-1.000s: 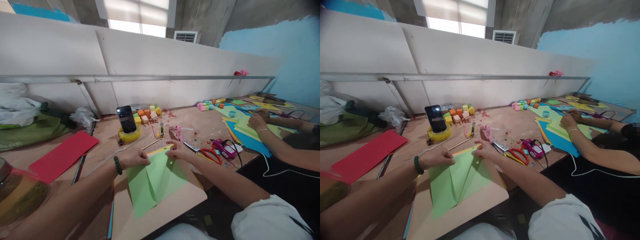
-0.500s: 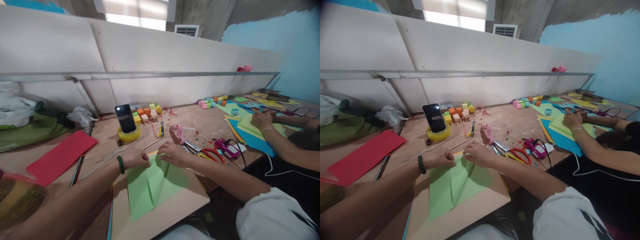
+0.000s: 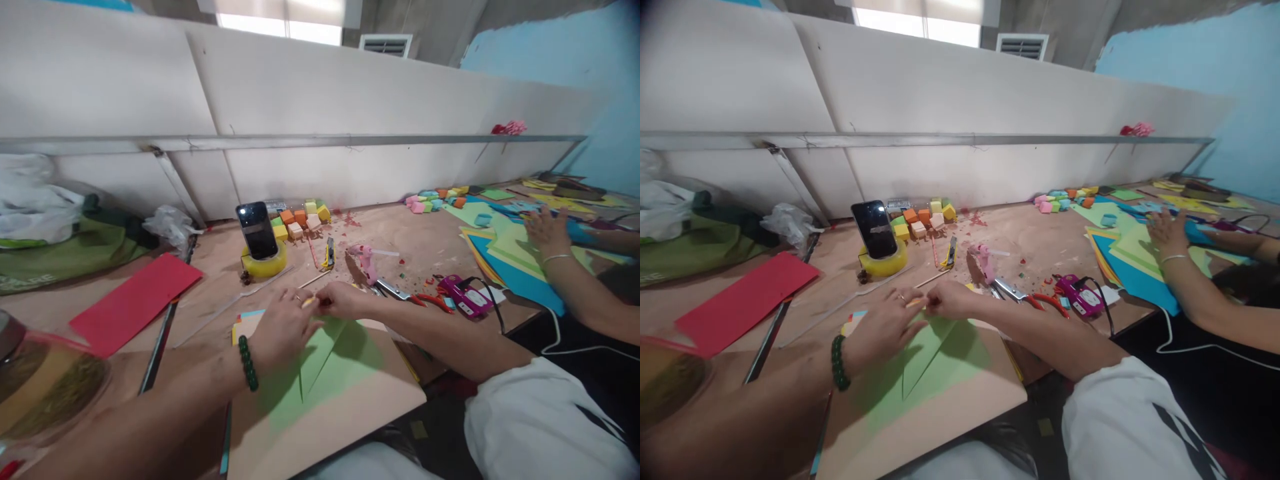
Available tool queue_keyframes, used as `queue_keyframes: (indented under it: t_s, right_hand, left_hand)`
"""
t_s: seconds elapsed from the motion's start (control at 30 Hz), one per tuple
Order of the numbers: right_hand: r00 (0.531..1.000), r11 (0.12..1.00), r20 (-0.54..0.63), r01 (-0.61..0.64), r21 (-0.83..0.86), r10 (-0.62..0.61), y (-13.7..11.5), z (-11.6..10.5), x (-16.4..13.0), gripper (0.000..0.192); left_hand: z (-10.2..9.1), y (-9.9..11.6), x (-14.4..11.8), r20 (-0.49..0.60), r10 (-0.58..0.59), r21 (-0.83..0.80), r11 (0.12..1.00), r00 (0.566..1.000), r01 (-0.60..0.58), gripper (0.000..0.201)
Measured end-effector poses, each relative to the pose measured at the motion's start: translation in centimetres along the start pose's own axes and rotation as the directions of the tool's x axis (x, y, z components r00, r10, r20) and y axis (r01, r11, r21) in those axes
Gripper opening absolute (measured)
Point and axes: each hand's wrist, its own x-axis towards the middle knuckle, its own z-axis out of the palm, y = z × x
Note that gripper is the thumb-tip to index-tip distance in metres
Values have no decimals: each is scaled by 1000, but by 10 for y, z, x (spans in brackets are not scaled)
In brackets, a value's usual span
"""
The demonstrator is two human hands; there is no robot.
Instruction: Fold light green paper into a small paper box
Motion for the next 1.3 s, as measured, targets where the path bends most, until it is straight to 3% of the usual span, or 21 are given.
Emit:
queue_keyframes:
  t_s: [0.07, 0.13, 0.3, 0.6, 0.73, 0.83, 1.03, 1.3]
  right_hand:
    - [999, 999, -28, -29, -19, 28, 2, 6, -2, 9]
    - [997, 998, -55, -53, -34, 51, 3, 10, -4, 10]
    - [994, 995, -98, -58, -78, 50, 2, 14, -8, 9]
    - [989, 984, -142, -66, -167, 42, -2, 16, -12, 8]
    - [975, 965, -186, 72, -254, -122, -12, 15, -29, 39]
    - [970, 958, -115, 183, -221, -212, -19, 16, -45, 72]
    - [999, 993, -16, 26, -119, -28, -8, 18, -52, 94]
    - [994, 987, -94, -65, -147, 51, 30, 10, -49, 95]
  left_hand:
    - [10, 12, -13, 2, 105, -11, 994, 994, -105, 35]
    - [17, 20, -25, 48, 139, -51, 989, 989, -137, 40]
    - [25, 29, -43, 139, 117, -108, 989, 983, -102, 37]
    - [38, 32, -66, 146, 184, -52, 983, 972, -178, 53]
    - [34, 33, -66, 138, 154, -100, 985, 978, -141, 49]
    - [33, 34, -65, 147, 134, -120, 986, 980, -117, 51]
    - [40, 31, -68, 142, 160, -94, 985, 977, -148, 61]
    - [46, 30, -70, 117, 170, -102, 982, 978, -158, 64]
